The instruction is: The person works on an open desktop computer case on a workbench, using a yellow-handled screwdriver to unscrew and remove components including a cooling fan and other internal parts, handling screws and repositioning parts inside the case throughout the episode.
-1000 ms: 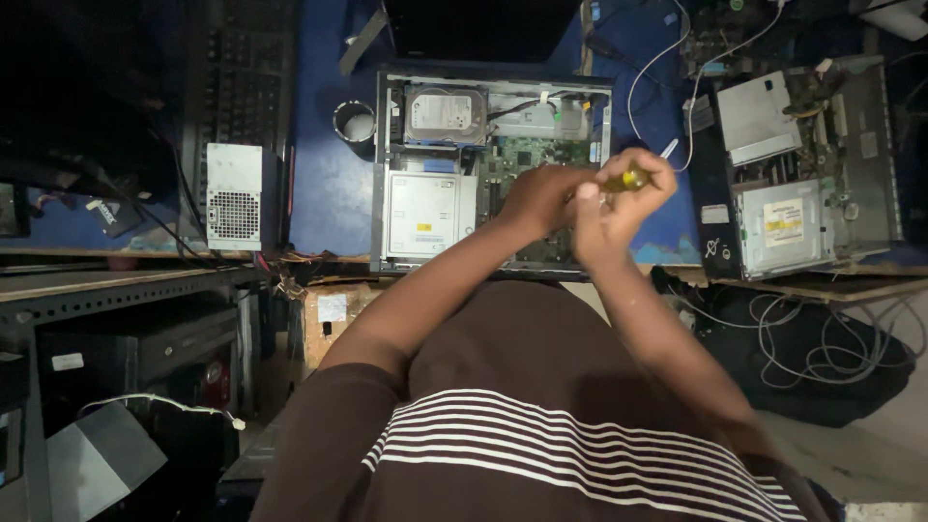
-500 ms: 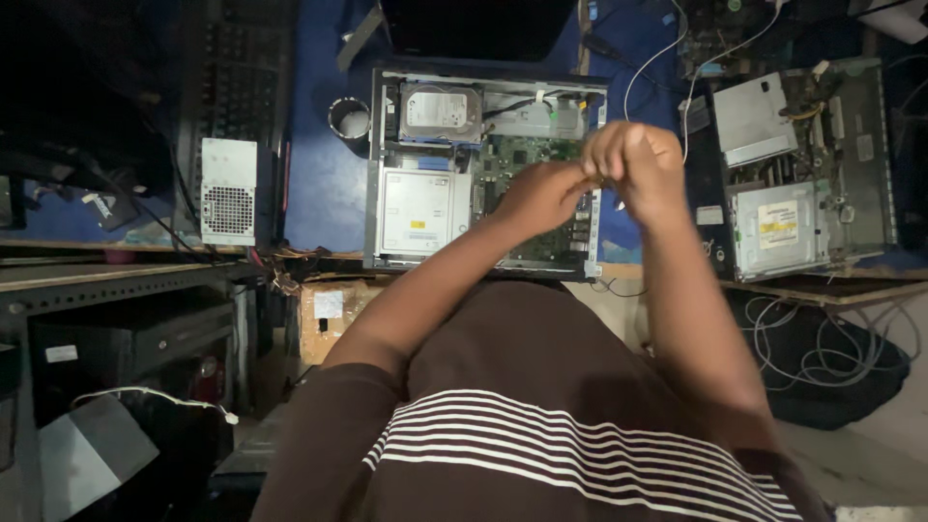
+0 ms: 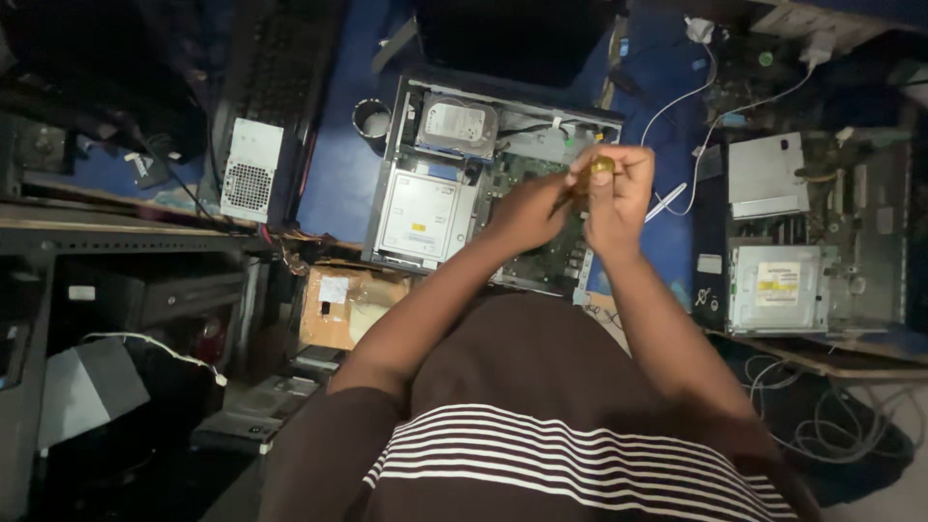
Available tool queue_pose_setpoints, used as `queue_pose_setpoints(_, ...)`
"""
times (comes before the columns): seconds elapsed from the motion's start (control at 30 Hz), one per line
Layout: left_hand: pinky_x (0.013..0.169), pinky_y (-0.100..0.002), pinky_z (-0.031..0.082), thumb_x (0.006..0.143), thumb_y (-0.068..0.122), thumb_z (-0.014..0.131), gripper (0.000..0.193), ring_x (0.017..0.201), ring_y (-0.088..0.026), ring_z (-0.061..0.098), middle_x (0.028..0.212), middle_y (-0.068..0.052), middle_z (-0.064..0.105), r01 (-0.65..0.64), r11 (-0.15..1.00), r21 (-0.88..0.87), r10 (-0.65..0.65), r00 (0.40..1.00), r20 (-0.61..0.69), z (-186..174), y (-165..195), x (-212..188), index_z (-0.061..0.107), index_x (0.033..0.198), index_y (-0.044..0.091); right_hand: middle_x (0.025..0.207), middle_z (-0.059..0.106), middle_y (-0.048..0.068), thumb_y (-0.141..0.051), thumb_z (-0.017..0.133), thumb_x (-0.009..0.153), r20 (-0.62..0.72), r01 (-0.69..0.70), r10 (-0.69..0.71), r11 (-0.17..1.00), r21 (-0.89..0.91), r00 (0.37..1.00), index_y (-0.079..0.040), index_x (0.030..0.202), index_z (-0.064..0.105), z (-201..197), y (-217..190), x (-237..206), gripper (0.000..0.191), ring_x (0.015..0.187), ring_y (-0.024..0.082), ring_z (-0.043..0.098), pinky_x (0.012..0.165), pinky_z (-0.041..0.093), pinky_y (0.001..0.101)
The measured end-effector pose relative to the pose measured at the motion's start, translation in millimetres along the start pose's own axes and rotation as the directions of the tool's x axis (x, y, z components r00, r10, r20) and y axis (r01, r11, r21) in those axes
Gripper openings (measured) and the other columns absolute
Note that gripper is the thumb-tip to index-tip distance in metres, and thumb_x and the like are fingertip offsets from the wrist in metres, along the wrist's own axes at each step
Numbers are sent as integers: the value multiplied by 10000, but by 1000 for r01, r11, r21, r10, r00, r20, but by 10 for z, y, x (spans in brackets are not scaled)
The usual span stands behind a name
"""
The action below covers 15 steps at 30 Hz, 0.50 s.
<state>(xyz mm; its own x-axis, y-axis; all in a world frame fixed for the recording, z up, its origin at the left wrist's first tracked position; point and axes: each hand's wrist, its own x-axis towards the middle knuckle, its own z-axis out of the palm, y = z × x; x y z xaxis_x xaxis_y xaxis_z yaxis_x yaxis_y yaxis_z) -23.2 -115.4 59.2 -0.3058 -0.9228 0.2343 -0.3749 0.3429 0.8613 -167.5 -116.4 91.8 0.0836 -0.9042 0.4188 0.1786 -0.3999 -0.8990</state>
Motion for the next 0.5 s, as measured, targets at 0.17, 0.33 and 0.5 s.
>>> queue_pose_setpoints(0.17, 807, -484, 538, 989, 158, 636, 250, 994, -415, 671, 1135, -172, 693, 1, 1000, -1, -1, 1000, -31, 117, 6, -57, 624, 1228, 83, 1203, 574, 93, -409, 443, 1179, 133, -7, 13, 999, -42, 991, -41, 1133, 628, -333, -72, 193, 413, 1119, 185, 577, 1045, 467, 313)
queue_pose_setpoints(0.33, 783, -465, 552, 944, 159, 714, 211, 928, -378, 698, 1031, -127, 716, 18, 997, 73, -5, 983, -183, 232, 28, -88, 680, 1147, 110, 1172, 635, 120, -358, 539, 1124, 157, -248, 227, 960, 131, 961, -26, 1222, 597, -336, -197, 183, 351, 1097, 173, 637, 1036, 506, 312)
queue_pose_setpoints(0.5, 766, -428, 577, 891, 169, 762, 221, 891, -344, 717, 1003, -107, 710, 64, 993, 96, -38, 966, -254, 321, 112, -152, 661, 1074, 96, 1159, 581, 81, -45, 755, 963, 85, -84, 81, 996, 41, 993, 3, 1081, 598, -259, -320, 38, 202, 1069, 170, 656, 973, 545, 312)
